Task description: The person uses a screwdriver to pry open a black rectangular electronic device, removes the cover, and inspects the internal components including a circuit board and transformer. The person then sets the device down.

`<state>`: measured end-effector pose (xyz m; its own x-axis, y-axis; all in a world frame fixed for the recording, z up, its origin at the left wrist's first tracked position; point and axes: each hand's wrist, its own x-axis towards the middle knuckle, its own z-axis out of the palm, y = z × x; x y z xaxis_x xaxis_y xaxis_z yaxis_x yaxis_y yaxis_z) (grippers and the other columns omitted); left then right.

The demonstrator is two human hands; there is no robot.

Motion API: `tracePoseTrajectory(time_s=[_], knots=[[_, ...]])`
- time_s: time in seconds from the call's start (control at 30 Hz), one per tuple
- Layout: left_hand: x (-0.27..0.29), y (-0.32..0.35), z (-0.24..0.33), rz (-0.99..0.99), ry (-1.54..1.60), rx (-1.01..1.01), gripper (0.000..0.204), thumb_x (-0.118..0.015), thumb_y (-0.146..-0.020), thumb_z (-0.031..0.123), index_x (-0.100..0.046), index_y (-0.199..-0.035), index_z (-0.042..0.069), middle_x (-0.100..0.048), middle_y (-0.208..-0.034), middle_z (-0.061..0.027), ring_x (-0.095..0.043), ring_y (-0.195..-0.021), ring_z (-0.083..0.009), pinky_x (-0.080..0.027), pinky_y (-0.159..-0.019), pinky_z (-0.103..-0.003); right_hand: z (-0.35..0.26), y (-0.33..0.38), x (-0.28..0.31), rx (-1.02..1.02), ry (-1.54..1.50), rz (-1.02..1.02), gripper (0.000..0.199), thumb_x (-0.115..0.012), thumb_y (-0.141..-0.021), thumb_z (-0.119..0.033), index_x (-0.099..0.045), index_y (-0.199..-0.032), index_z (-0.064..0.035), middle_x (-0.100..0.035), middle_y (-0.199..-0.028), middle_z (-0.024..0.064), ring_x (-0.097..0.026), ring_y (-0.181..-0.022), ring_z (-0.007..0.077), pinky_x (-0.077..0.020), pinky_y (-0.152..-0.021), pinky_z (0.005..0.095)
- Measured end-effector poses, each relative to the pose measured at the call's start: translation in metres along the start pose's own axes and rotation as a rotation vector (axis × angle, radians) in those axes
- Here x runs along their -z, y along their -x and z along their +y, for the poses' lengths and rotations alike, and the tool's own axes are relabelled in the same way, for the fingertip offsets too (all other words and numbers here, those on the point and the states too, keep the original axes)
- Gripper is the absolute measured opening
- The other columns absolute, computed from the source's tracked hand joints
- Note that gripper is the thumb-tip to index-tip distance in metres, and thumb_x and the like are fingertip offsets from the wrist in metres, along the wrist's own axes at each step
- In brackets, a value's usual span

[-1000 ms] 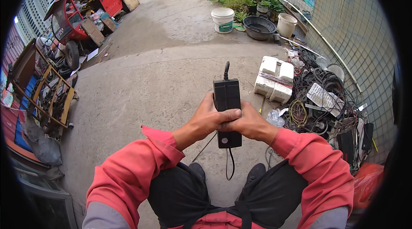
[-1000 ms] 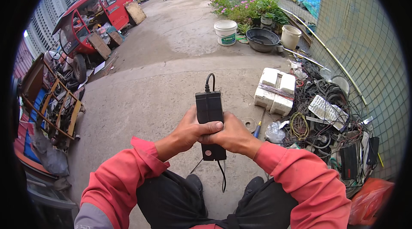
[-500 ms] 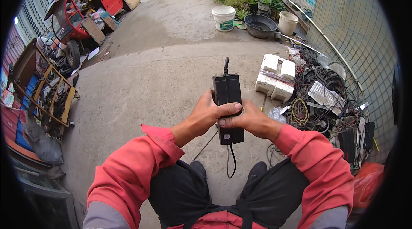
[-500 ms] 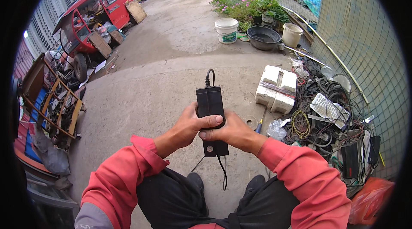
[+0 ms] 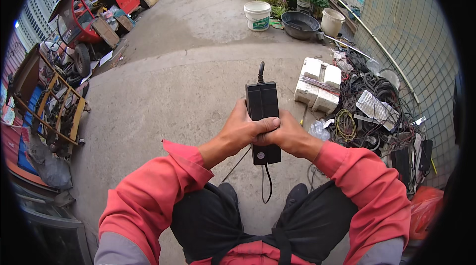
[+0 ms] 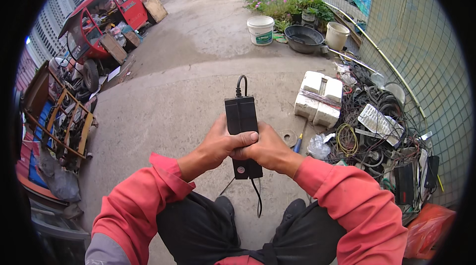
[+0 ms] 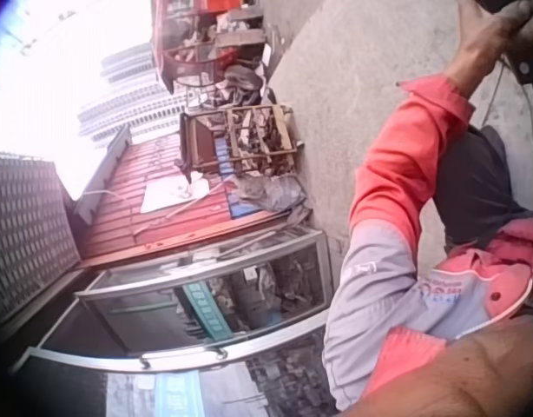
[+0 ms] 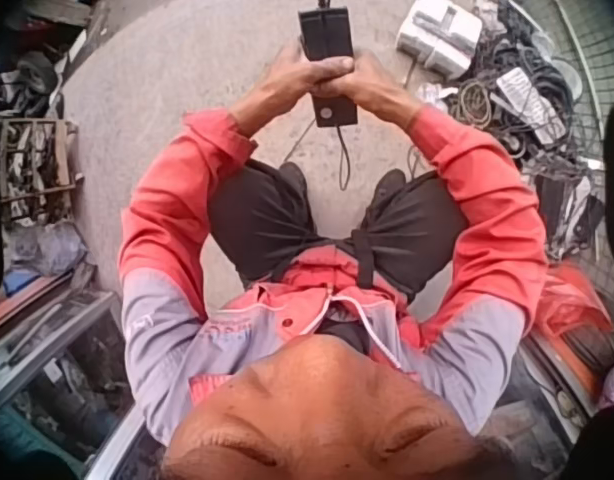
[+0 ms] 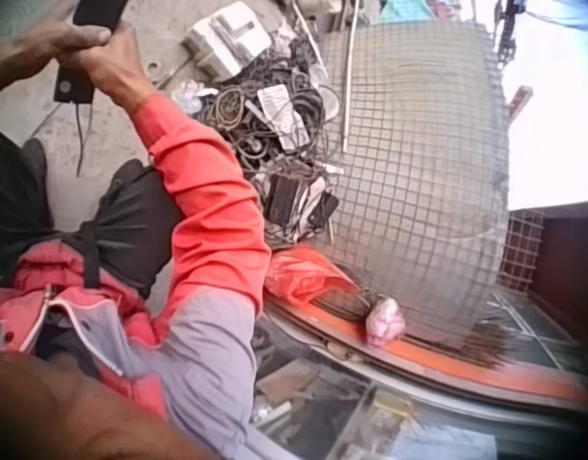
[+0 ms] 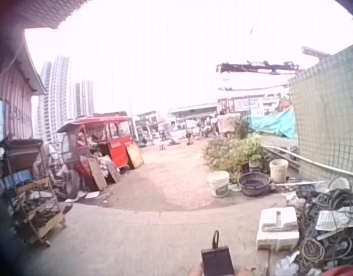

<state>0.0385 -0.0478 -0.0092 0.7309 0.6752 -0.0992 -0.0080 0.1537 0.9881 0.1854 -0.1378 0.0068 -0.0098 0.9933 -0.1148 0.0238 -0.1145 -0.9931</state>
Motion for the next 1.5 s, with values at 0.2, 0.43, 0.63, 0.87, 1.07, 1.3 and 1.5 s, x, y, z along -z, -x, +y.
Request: tracePoseTrajectory(time_s=[0.2, 0.43, 0.63, 0.87, 1.07, 1.3, 1.5], knots=[[0.001, 0.000, -0.001, 0.007, -0.030, -0.008, 0.065, -0.089, -0.083, 0.022, -0.049, -0.130, 0.001, -0.063, -0.115, -0.0094, -0.064, -0.106, -0.0186, -0.055, -0.091, -0.036, 0.004, -0.001, 0.000, -0.004, 0.017, 0.013, 0.037, -0.084, -0.075, -0.011, -0.069, -0.106, 0.0033, -0.073, -0.096, 0.0117, -0.070, -0.087, 0.0200, -0.0576, -0.080, 0.0366], [-0.003, 0.001, 0.004, 0.011, -0.024, 0.007, 0.062, -0.089, -0.082, 0.021, -0.052, -0.126, 0.000, -0.064, -0.112, -0.0093, -0.065, -0.102, -0.0180, -0.056, -0.088, -0.035, 0.005, -0.001, -0.001, -0.007, 0.026, 0.029, 0.041, -0.086, -0.073, -0.012, -0.069, -0.107, 0.0042, -0.074, -0.097, 0.0121, -0.071, -0.087, 0.0201, -0.0580, -0.080, 0.0360], [-0.002, -0.001, 0.001, 0.017, -0.075, 0.003, 0.059, -0.089, -0.082, 0.023, -0.054, -0.124, 0.000, -0.065, -0.109, -0.0092, -0.065, -0.099, -0.0172, -0.056, -0.085, -0.034, 0.005, 0.001, -0.001, -0.030, 0.018, 0.036, 0.043, -0.087, -0.072, -0.014, -0.069, -0.108, 0.0039, -0.074, -0.097, 0.0119, -0.071, -0.087, 0.0198, -0.0581, -0.080, 0.0360], [0.002, -0.001, 0.005, -0.011, -0.054, 0.019, 0.053, -0.088, -0.082, 0.023, -0.057, -0.119, 0.001, -0.066, -0.105, -0.0077, -0.066, -0.094, -0.0160, -0.056, -0.082, -0.033, 0.009, -0.006, -0.001, -0.017, 0.010, 0.014, 0.044, -0.088, -0.073, -0.014, -0.069, -0.109, 0.0038, -0.073, -0.098, 0.0111, -0.070, -0.088, 0.0187, -0.0581, -0.080, 0.0352], [0.006, -0.003, 0.013, -0.074, 0.041, 0.040, 0.048, -0.087, -0.084, 0.021, -0.060, -0.117, 0.000, -0.067, -0.105, -0.0095, -0.067, -0.095, -0.0181, -0.056, -0.083, -0.034, 0.007, -0.006, 0.000, -0.018, -0.096, -0.026, 0.042, -0.088, -0.078, -0.014, -0.068, -0.111, 0.0020, -0.072, -0.100, 0.0089, -0.069, -0.088, 0.0166, -0.0586, -0.079, 0.0338], [0.014, -0.003, 0.017, -0.050, 0.081, 0.045, 0.055, -0.087, -0.084, 0.025, -0.057, -0.121, -0.003, -0.066, -0.107, -0.0109, -0.067, -0.095, -0.0196, -0.057, -0.085, -0.036, 0.004, 0.004, 0.006, -0.055, -0.041, -0.105, 0.057, -0.090, -0.077, -0.022, -0.064, -0.120, 0.0051, -0.070, -0.105, 0.0095, -0.069, -0.095, 0.0178, -0.0566, -0.085, 0.0321], [0.017, -0.005, 0.018, -0.047, 0.107, 0.004, 0.057, -0.086, -0.086, 0.030, -0.057, -0.122, -0.003, -0.065, -0.108, -0.0105, -0.067, -0.098, -0.0202, -0.057, -0.086, -0.036, 0.001, 0.003, 0.006, -0.134, -0.067, -0.084, 0.065, -0.090, -0.075, -0.024, -0.061, -0.124, 0.0081, -0.069, -0.108, 0.0117, -0.068, -0.098, 0.0196, -0.0549, -0.087, 0.0313]])
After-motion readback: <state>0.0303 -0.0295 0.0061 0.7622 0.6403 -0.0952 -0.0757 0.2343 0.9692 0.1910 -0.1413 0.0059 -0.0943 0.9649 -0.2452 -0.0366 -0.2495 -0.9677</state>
